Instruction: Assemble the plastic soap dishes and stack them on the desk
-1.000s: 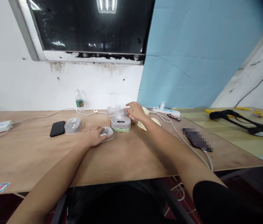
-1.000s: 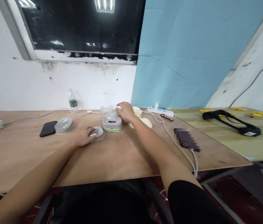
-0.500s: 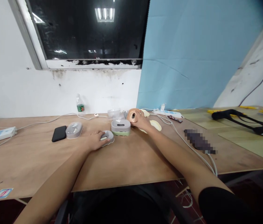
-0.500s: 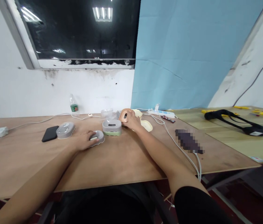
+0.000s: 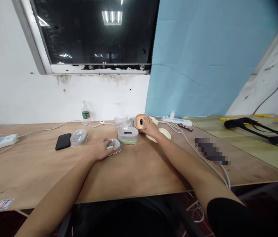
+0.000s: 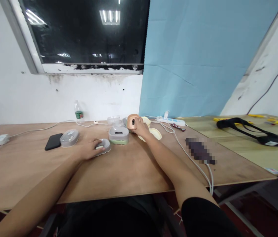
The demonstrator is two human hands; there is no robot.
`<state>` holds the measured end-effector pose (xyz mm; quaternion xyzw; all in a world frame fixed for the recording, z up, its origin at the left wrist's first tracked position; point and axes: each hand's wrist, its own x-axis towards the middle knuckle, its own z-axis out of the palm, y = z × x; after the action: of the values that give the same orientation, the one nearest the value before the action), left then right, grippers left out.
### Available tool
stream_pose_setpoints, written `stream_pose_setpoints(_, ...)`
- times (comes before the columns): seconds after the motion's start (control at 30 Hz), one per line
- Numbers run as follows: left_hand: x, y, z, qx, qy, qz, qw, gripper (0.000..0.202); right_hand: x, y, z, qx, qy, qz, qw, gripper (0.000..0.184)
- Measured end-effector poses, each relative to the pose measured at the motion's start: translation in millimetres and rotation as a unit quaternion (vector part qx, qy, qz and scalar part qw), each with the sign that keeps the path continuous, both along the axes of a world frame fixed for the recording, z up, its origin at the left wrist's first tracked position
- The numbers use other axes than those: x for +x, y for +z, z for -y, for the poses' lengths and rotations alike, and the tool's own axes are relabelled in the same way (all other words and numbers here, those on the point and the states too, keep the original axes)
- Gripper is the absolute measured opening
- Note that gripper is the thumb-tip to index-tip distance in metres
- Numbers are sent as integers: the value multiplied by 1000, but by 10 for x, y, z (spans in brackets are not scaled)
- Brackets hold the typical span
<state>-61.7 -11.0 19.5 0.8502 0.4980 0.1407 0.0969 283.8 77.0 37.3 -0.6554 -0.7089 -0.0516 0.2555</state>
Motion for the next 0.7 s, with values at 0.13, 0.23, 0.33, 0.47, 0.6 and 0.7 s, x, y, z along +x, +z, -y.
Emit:
stream_pose_setpoints(0.13, -9, 24, 31, -3, 2, -1, 1000, 79, 72, -19, 3, 5, 5, 7, 1000, 91)
stream_pose_setpoints(0.23, -10, 24, 45, 2, -4, -1, 1000, 80, 154, -13, 69, 30, 32, 6, 999, 82)
stream_pose_setpoints(0.33, -6, 3, 38, 3, -14, 8, 1000, 81, 214, 28, 224, 108, 49, -23, 993, 61)
stream_pose_setpoints(0.47, -3, -13, 21, 6, -35, 36, 999, 82, 161, 87, 547, 217, 104, -73, 968, 36)
stream_pose_setpoints(0.6, 9, 3, 25, 43, -88, 82, 992, 77, -130, 76, 864, 223, 213, -107, 945, 30)
stream_pose_setpoints(0.7, 47, 12, 55, 90, -127, 127, 980, 74, -442, 5, 1030, 177, 339, -64, 922, 41)
